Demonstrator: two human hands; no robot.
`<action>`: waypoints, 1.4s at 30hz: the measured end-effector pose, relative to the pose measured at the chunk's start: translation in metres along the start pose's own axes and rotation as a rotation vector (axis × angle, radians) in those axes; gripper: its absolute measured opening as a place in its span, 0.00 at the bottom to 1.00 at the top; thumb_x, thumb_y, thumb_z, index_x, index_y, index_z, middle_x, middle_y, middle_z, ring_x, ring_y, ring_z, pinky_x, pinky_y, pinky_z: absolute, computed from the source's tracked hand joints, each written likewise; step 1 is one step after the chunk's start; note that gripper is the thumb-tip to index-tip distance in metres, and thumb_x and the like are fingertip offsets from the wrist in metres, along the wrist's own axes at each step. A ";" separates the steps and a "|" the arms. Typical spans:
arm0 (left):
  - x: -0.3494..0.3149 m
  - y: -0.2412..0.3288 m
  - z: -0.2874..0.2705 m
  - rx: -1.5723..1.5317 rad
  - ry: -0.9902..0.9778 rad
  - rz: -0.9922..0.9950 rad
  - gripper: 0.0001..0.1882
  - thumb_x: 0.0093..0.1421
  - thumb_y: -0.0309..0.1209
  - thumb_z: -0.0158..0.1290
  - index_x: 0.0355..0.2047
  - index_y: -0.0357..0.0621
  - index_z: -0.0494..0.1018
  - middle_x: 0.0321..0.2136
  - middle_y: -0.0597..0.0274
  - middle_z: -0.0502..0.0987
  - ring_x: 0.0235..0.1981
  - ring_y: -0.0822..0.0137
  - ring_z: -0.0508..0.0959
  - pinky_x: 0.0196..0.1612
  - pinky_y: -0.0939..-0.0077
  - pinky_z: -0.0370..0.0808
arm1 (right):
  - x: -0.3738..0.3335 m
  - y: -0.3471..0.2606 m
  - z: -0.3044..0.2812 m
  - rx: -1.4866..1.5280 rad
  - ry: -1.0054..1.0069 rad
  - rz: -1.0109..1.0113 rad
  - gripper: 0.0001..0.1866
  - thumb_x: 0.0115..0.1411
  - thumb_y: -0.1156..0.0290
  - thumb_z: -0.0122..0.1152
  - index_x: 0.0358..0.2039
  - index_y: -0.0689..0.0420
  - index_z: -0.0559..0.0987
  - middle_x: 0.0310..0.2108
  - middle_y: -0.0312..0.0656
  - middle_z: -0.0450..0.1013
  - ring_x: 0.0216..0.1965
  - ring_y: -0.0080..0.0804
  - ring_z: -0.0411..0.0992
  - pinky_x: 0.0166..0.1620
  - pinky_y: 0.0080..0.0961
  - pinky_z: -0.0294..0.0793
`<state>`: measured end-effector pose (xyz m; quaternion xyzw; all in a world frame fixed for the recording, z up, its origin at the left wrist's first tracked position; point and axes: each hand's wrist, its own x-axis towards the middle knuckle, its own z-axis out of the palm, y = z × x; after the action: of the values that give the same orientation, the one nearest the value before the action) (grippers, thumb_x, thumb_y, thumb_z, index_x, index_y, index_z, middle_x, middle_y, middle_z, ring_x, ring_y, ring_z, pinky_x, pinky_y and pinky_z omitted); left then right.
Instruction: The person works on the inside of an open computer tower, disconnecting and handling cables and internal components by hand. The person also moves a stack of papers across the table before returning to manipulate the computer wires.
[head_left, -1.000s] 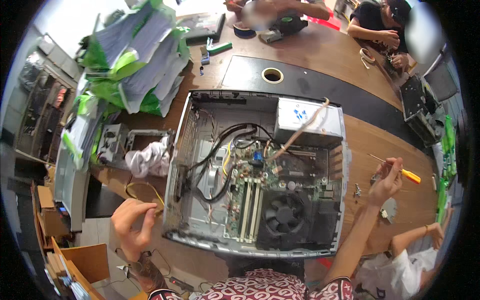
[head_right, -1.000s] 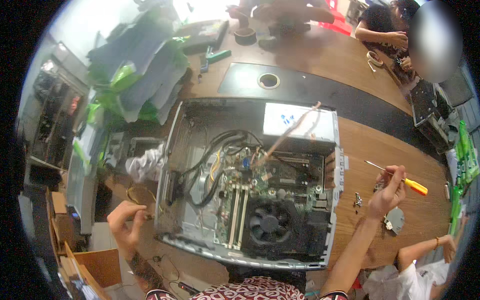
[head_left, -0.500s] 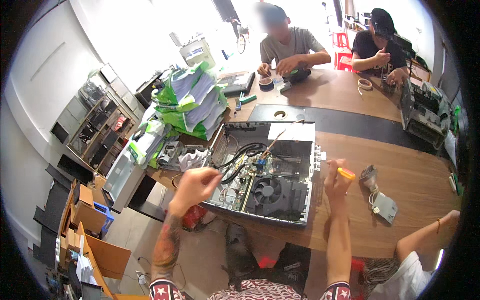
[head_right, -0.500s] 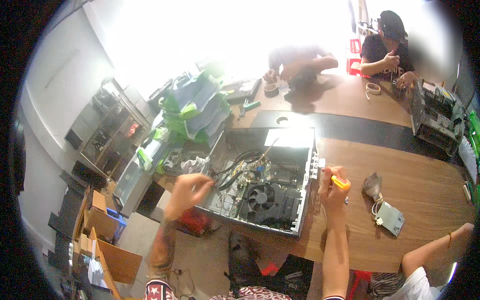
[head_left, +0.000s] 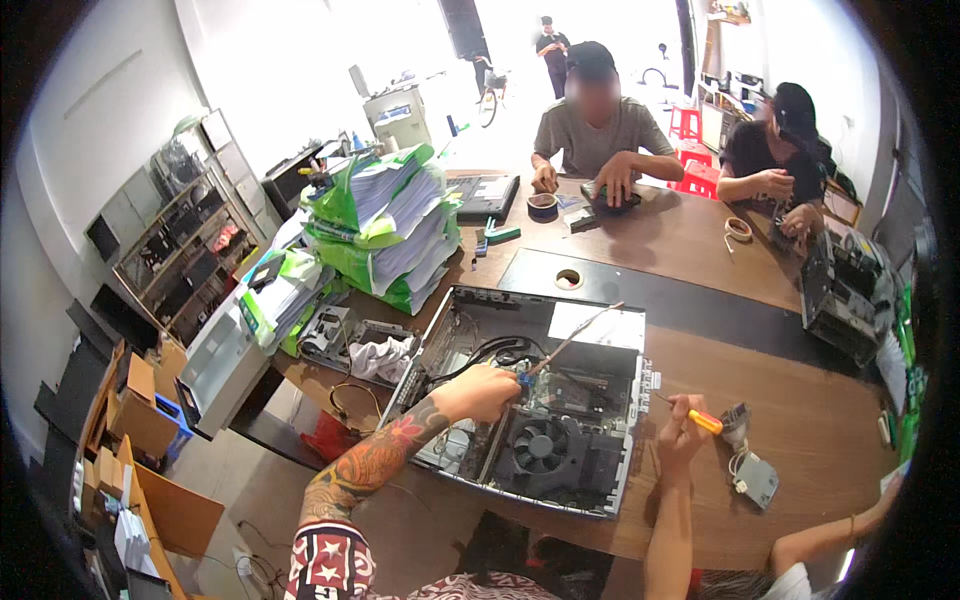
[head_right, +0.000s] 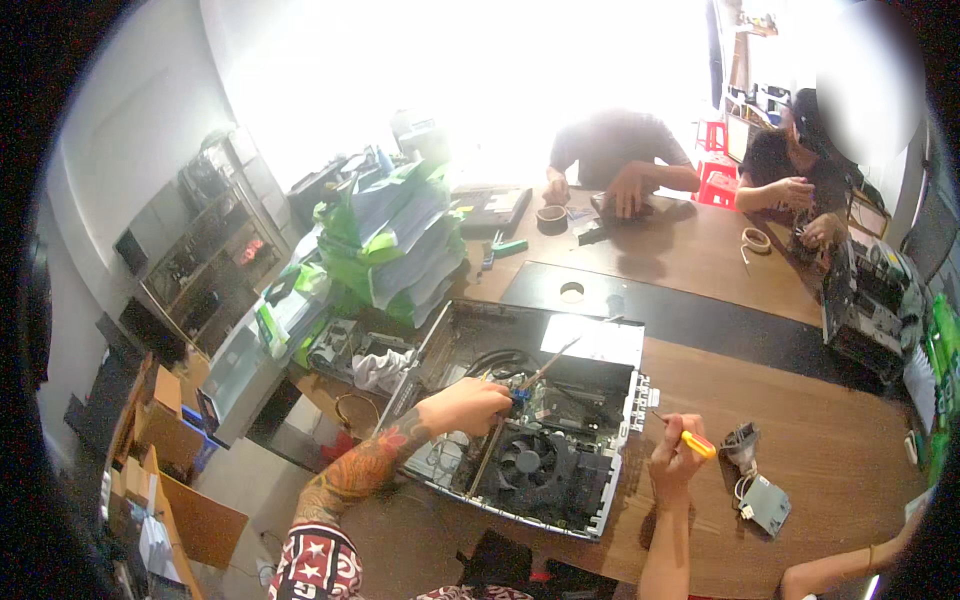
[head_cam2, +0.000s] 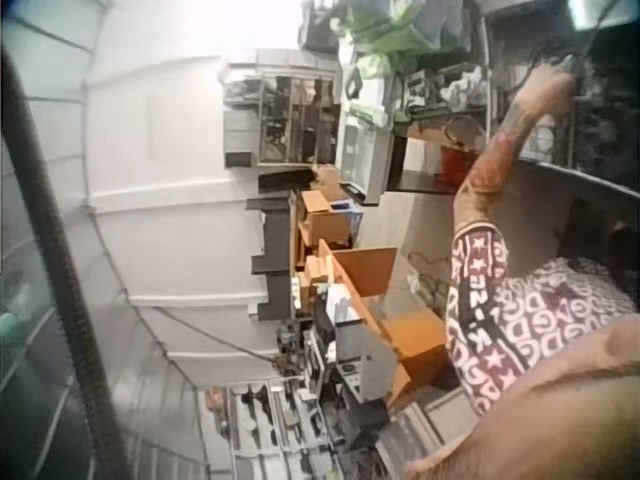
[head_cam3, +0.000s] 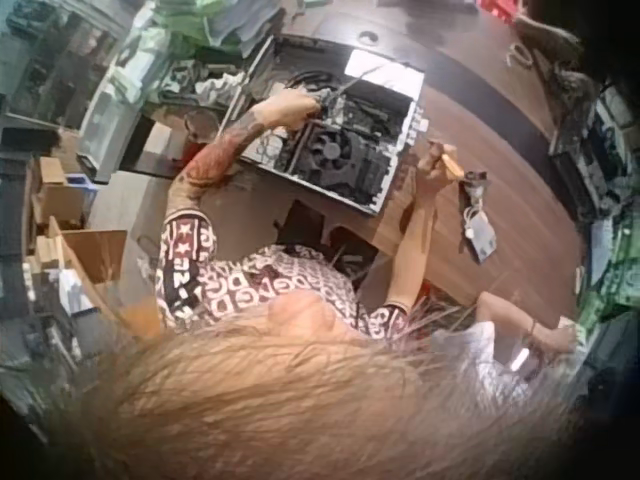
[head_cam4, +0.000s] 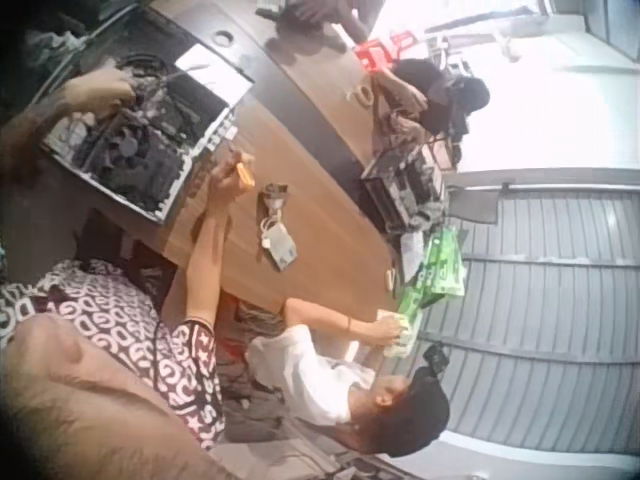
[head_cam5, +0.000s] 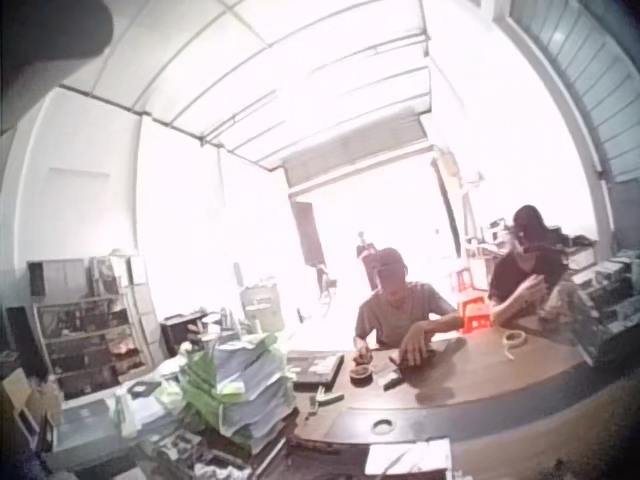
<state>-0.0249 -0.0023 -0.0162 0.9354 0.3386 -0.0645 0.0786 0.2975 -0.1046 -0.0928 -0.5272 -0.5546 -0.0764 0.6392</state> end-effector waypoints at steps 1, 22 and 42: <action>0.002 -0.002 0.000 0.035 -0.058 0.014 0.11 0.46 0.27 0.55 0.33 0.40 0.78 0.33 0.52 0.78 0.37 0.48 0.79 0.40 0.54 0.76 | -0.002 0.002 0.000 0.010 0.017 -0.004 0.13 0.68 0.73 0.52 0.26 0.60 0.75 0.22 0.38 0.68 0.19 0.26 0.62 0.22 0.25 0.58; -0.001 -0.012 0.006 0.005 0.111 -0.040 0.10 0.48 0.34 0.56 0.23 0.39 0.77 0.27 0.49 0.79 0.32 0.48 0.81 0.36 0.55 0.77 | -0.004 0.006 0.000 -0.116 -0.042 0.062 0.17 0.71 0.69 0.48 0.26 0.64 0.74 0.23 0.42 0.68 0.26 0.33 0.68 0.30 0.28 0.67; -0.167 0.121 0.000 -0.120 1.200 0.000 0.06 0.47 0.20 0.59 0.20 0.41 0.72 0.16 0.61 0.71 0.17 0.61 0.71 0.22 0.72 0.66 | -0.004 0.003 0.007 0.024 0.114 -0.055 0.16 0.69 0.71 0.51 0.22 0.61 0.74 0.21 0.41 0.70 0.20 0.29 0.67 0.26 0.26 0.64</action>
<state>-0.0742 -0.1979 0.0248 0.8025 0.3267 0.4938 -0.0735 0.2936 -0.1005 -0.0992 -0.4990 -0.5324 -0.1169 0.6737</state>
